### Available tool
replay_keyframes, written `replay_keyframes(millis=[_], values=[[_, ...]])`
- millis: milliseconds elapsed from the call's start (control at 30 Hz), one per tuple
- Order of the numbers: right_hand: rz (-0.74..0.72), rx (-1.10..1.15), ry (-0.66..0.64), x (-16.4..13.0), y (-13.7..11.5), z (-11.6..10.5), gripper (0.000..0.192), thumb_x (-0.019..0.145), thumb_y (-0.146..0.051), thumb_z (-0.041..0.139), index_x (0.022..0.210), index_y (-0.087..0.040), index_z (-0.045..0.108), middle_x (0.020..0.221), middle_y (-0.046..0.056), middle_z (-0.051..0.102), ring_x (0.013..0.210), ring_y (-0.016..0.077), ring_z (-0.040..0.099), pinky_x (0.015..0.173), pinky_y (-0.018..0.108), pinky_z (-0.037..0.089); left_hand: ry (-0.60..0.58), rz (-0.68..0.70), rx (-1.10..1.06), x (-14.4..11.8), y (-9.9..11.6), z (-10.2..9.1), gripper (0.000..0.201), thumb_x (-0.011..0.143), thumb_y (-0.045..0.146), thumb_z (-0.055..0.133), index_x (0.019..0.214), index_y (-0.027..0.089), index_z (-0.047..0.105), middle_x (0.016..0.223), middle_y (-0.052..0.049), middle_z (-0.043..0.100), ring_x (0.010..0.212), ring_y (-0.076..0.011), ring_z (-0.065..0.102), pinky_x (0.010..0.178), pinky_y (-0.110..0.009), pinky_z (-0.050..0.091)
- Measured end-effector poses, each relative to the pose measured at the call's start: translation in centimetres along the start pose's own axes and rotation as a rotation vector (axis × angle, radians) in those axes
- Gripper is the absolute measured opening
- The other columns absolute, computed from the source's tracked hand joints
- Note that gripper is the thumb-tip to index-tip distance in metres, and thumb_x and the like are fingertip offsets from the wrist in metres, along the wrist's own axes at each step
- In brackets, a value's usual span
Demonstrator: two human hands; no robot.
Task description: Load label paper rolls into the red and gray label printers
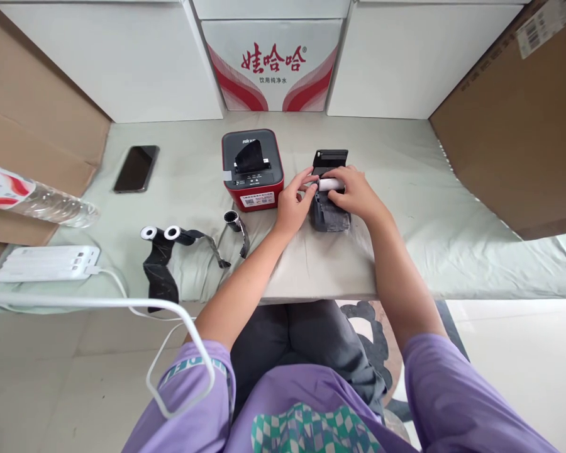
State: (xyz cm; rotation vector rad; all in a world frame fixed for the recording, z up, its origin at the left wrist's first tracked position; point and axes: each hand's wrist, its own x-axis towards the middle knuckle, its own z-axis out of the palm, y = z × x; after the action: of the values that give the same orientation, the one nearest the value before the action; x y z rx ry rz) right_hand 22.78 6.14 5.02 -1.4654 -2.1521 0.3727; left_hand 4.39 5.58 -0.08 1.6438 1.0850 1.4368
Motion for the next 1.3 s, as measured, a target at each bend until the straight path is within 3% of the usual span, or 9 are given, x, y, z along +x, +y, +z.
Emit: replay_keyframes(millis=[400, 600, 700, 767, 833, 900, 1033, 1133, 1300], values=[[-0.015, 0.012, -0.001, 0.0, 0.5, -0.4, 0.035, 0.081, -0.024, 0.064, 0.113, -0.023, 0.078, 0.115, 0.012, 0.066, 0.112, 0.0352, 0.054, 0.102, 0.055, 0.041, -0.009, 0.015, 0.051, 0.0, 0.2, -0.2, 0.039, 0.102, 0.03, 0.061, 0.14, 0.024, 0.067, 0.124, -0.01, 0.078, 0.09, -0.0151, 0.07, 0.067, -0.024, 0.049], [-0.019, 0.133, -0.047, 0.2, 1.1, -0.6, 0.029, 0.084, -0.032, 0.067, 0.105, -0.023, 0.084, 0.094, 0.009, 0.069, 0.092, 0.028, 0.06, 0.09, 0.046, 0.05, -0.018, 0.048, 0.081, 0.1, -0.2, -0.2, 0.038, 0.101, 0.023, 0.059, 0.138, 0.023, 0.067, 0.122, -0.01, 0.078, 0.09, -0.0149, 0.07, 0.068, -0.025, 0.05], [0.013, 0.197, 0.138, 0.4, 1.3, -0.8, 0.031, 0.092, -0.039, 0.062, 0.111, -0.024, 0.081, 0.1, 0.009, 0.072, 0.094, 0.0263, 0.063, 0.087, 0.043, 0.052, -0.028, 0.066, 0.098, 0.1, -0.3, -0.2, 0.036, 0.102, 0.024, 0.059, 0.136, 0.023, 0.068, 0.122, -0.01, 0.077, 0.089, -0.0152, 0.069, 0.067, -0.025, 0.049], [0.062, 0.207, 0.313, 0.6, 1.7, -0.9, 0.04, 0.097, -0.049, 0.057, 0.124, -0.027, 0.076, 0.114, 0.01, 0.073, 0.102, 0.0265, 0.063, 0.087, 0.041, 0.054, -0.039, 0.08, 0.109, 0.1, -0.4, -0.2, 0.034, 0.102, 0.025, 0.057, 0.133, 0.022, 0.07, 0.121, -0.01, 0.077, 0.091, -0.0163, 0.069, 0.067, -0.026, 0.049], [0.1, 0.215, 0.394, 0.9, 2.1, -0.8, 0.052, 0.098, -0.062, 0.053, 0.135, -0.029, 0.068, 0.127, 0.01, 0.071, 0.111, 0.0273, 0.062, 0.087, 0.041, 0.055, -0.05, 0.092, 0.116, 0.0, -0.3, -0.2, 0.032, 0.103, 0.026, 0.054, 0.131, 0.021, 0.071, 0.119, -0.011, 0.077, 0.096, -0.0183, 0.069, 0.07, -0.027, 0.05], [0.132, 0.276, 0.368, 1.1, 2.4, -0.5, 0.064, 0.094, -0.074, 0.051, 0.138, -0.029, 0.064, 0.131, 0.011, 0.069, 0.112, 0.0276, 0.063, 0.085, 0.039, 0.055, -0.054, 0.095, 0.113, 0.0, -0.3, -0.2, 0.033, 0.104, 0.029, 0.053, 0.13, 0.021, 0.071, 0.119, -0.011, 0.077, 0.099, -0.0199, 0.07, 0.073, -0.028, 0.051], [0.24, 0.513, 0.333, 1.2, 2.4, -0.1, 0.072, 0.083, -0.087, 0.053, 0.124, -0.029, 0.065, 0.118, 0.009, 0.067, 0.091, 0.0232, 0.063, 0.069, 0.035, 0.052, -0.046, 0.071, 0.102, 0.0, 0.0, -0.4, 0.035, 0.105, 0.04, 0.053, 0.13, 0.023, 0.07, 0.123, -0.012, 0.074, 0.098, -0.0199, 0.068, 0.076, -0.029, 0.052], [0.284, 0.633, 0.325, 0.9, 2.4, -0.1, 0.065, 0.078, -0.086, 0.059, 0.11, -0.029, 0.064, 0.106, 0.007, 0.063, 0.078, 0.0192, 0.057, 0.06, 0.032, 0.046, -0.04, 0.027, 0.076, 0.0, -0.1, -0.4, 0.04, 0.104, 0.053, 0.055, 0.126, 0.022, 0.067, 0.118, -0.011, 0.072, 0.09, -0.0179, 0.067, 0.074, -0.029, 0.052], [0.22, 0.699, 0.175, 0.2, 2.7, -1.2, 0.042, 0.076, -0.065, 0.072, 0.088, -0.026, 0.06, 0.092, 0.004, 0.058, 0.074, 0.0167, 0.049, 0.06, 0.03, 0.041, -0.047, -0.135, -0.014, -0.1, -1.2, 0.1, 0.043, 0.104, 0.064, 0.05, 0.111, 0.023, 0.062, 0.091, -0.003, 0.068, 0.076, -0.014, 0.065, 0.073, -0.027, 0.052]])
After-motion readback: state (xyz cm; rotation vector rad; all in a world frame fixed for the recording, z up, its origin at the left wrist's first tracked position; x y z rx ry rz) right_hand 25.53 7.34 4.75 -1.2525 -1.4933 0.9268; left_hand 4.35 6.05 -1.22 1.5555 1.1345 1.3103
